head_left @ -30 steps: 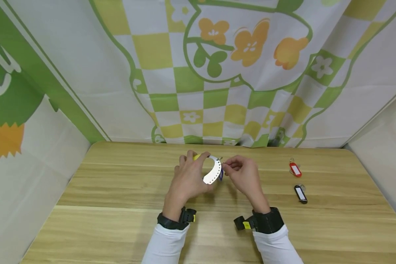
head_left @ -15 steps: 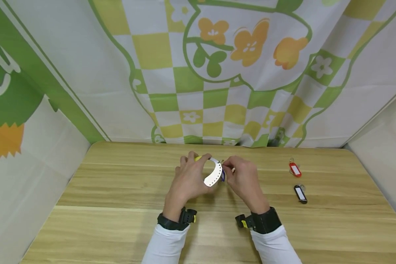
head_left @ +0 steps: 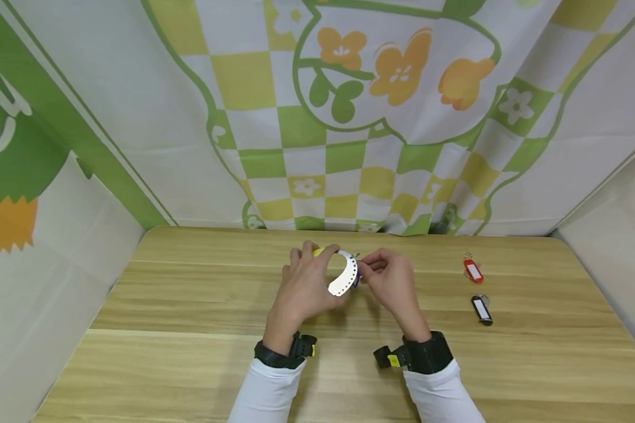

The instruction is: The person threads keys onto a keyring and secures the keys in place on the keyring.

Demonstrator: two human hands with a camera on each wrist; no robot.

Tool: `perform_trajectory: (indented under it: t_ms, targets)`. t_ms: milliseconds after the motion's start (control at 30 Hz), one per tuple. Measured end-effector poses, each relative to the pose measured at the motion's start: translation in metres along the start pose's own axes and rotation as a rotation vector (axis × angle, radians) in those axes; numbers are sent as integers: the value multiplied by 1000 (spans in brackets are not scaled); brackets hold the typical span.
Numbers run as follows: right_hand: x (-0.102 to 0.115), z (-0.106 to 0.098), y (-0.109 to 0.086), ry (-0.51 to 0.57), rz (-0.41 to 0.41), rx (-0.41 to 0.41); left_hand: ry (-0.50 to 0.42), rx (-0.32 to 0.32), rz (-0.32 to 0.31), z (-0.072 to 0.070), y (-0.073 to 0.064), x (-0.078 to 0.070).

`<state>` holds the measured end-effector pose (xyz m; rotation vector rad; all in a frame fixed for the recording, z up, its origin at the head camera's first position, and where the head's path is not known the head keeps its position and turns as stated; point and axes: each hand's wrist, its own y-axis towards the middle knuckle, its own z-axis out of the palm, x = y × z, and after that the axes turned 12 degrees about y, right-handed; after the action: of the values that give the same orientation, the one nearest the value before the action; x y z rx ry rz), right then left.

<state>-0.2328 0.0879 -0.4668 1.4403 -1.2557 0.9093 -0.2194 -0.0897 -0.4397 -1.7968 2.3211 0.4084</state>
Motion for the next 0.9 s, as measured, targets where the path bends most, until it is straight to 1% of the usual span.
perform_trajectory:
  t_ms: [67,133,200,333,400,467,533,600,667,733,833,900]
  targets:
    - [0,0,0,14,9,7,5,-5,2,0,0,0]
    - [0,0,0,-22,-28,8,11,-7,3,0,0,0]
    - [-1,1,1,-98,-100,7,14,-10,5,-1,0,0]
    - [-3,0,1,-287,-296,17,18,-7,6,-1,0,0]
    - [-4,0,1,-356,-381,31,21,-5,7,-1,0,1]
    - [-4,-1,2,-390,-438,43,24,-3,5,-1,0,2]
    - [-4,-1,2,-398,-463,47,24,-5,5,0,0,2]
    - [-5,0,2,-377,-443,46,22,-8,3,0,0,3]
    - [-5,0,2,-334,-384,39,21,-5,2,0,0,3]
    - [-5,0,1,-266,-292,33,21,-4,3,1,0,2]
    - [-5,0,1,-125,-138,20,17,5,2,1,1,2]
    - [-5,0,1,-36,-55,12,9,6,1,2,1,1]
